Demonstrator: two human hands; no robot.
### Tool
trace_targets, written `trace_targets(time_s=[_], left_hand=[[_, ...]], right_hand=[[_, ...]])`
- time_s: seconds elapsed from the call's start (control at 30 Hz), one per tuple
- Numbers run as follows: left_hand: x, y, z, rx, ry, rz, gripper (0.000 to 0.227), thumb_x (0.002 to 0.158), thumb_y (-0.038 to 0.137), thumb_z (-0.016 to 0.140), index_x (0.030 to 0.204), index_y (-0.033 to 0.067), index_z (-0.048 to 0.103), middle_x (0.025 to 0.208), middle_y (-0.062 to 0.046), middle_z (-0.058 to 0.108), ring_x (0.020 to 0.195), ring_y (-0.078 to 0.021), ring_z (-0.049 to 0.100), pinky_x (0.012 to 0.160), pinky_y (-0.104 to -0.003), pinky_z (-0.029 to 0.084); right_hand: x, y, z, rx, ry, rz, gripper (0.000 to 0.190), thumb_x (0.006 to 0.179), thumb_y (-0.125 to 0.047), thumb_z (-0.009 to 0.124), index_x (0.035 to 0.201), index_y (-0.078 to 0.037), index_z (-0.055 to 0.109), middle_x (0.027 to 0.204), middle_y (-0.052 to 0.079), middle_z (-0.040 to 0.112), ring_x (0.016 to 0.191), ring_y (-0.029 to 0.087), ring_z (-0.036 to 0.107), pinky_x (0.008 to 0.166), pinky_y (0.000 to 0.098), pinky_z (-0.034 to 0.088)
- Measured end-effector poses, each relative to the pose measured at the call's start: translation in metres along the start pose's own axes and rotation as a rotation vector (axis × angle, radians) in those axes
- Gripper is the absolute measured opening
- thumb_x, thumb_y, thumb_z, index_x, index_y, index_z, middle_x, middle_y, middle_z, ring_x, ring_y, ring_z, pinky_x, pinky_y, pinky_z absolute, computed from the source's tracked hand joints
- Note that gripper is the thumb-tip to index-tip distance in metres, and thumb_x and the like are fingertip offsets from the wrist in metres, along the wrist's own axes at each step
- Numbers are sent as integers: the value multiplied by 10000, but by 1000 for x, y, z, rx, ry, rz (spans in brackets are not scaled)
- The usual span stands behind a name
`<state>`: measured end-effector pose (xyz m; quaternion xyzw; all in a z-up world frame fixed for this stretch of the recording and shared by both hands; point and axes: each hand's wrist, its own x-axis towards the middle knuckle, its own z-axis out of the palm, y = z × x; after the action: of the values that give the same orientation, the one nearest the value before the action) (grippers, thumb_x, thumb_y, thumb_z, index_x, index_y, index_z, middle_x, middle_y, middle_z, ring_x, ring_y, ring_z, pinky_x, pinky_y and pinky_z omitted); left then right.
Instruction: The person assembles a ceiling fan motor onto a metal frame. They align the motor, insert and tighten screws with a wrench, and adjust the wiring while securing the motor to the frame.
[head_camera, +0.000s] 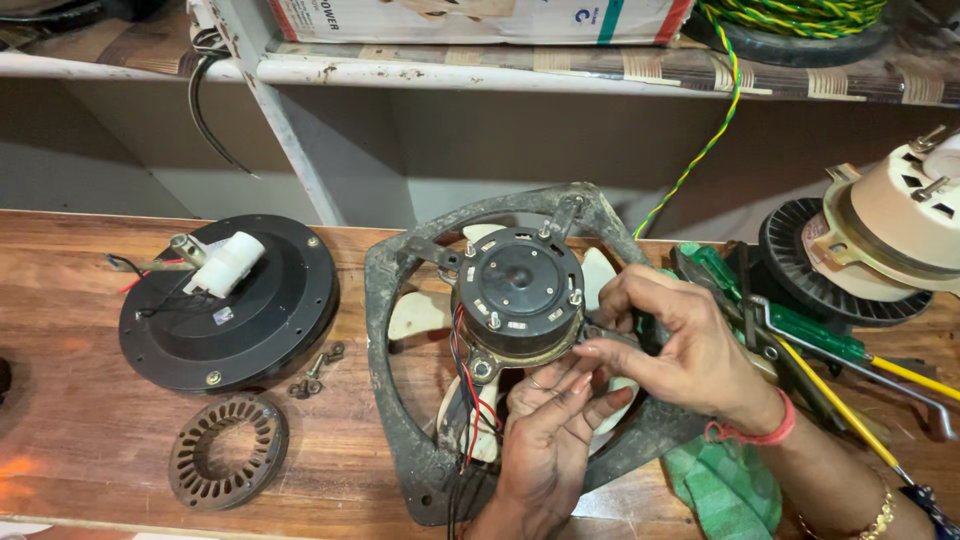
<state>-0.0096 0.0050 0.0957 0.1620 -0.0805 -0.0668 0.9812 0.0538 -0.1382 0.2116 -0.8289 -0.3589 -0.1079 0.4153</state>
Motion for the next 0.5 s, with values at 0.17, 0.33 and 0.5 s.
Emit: trace_targets(time_s=[0.17, 0.33, 0.5], left_hand=[[0, 1, 2, 18, 14, -12, 373, 954, 1, 585, 1320, -73, 584, 1322, -184, 660, 1228, -288, 650, 1008, -447, 556], [-1, 4, 7, 45, 25, -24, 362, 965, 6, 579, 1320, -66, 575, 1340, -184, 661, 1236, -291, 642, 1025, -453, 548], [-1, 4, 10, 16, 23, -1, 369, 960, -9, 583, 1328, -44, 581, 1315, -160, 659, 1223, -271, 637, 1027, -460, 555]], right_hand=[[1, -3, -6, 78, -54, -129, 98, 887, -70, 693, 945, 9, 685, 949, 98, 670, 876, 190, 682, 772, 328, 531], [-1, -3, 3, -104, -4, -49, 190, 819, -131, 764, 884, 17, 664, 854, 106, 657, 805, 202, 685, 717, 321, 523], [-1, -7, 1, -75, -18, -64, 216, 807, -137, 768, 893, 31, 662, 871, 116, 663, 815, 217, 690, 728, 328, 526]])
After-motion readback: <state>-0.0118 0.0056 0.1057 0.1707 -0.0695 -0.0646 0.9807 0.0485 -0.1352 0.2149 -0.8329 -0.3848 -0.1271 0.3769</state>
